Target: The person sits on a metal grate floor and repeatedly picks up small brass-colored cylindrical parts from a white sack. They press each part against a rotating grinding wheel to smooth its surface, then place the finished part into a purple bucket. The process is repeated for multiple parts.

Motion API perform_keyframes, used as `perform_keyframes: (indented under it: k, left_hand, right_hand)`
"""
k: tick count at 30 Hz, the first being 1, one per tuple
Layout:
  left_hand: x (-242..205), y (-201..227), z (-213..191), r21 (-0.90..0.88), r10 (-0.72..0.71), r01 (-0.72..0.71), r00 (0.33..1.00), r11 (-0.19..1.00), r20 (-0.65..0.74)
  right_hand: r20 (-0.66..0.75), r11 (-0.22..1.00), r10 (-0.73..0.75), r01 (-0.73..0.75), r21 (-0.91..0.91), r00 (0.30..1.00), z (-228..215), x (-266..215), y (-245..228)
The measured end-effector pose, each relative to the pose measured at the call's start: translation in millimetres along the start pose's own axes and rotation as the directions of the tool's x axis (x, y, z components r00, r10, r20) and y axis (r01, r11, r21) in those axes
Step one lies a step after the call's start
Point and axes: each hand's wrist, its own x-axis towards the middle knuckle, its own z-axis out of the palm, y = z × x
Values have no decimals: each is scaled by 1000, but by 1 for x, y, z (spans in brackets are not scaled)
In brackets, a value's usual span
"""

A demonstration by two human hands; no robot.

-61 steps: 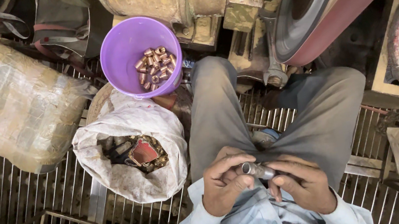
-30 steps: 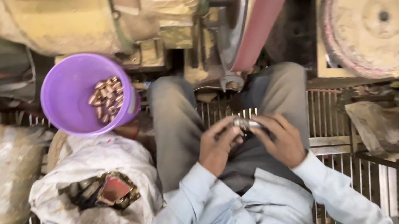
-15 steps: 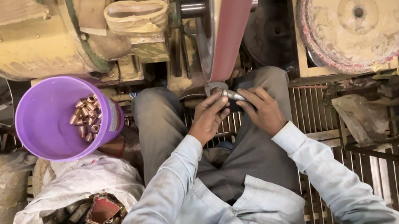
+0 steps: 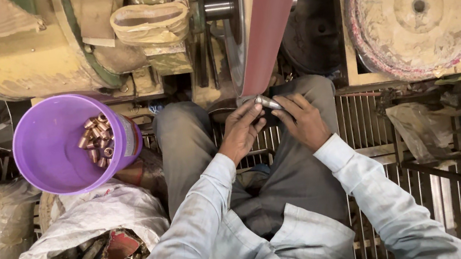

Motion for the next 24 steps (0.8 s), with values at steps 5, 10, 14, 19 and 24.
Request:
perform_keyframes:
  k: [5, 10, 14, 19, 24]
  left_hand:
    - [-1, 4, 3, 4, -23, 23, 999, 1000, -45]
    - [-2, 6, 3, -15, -18, 17, 999, 1000, -47]
    - [0, 4, 3, -21, -17, 16, 998, 1000, -57]
    - [-2, 3, 4, -39, -14, 12, 999, 999, -50]
    - [-9, 6, 8, -17, -29, 29, 1000, 999, 0]
  right_hand:
    - [12, 1000, -11, 11, -1, 1000, 1, 3, 3]
    - [51, 1000, 6, -6, 11, 999, 1, 6, 5]
    - [134, 996, 75, -82, 48, 988, -1, 9, 11]
    - [224, 985, 61, -95, 143, 973, -6, 14, 21]
    - [165, 997, 44, -55, 63, 985, -7, 8, 16]
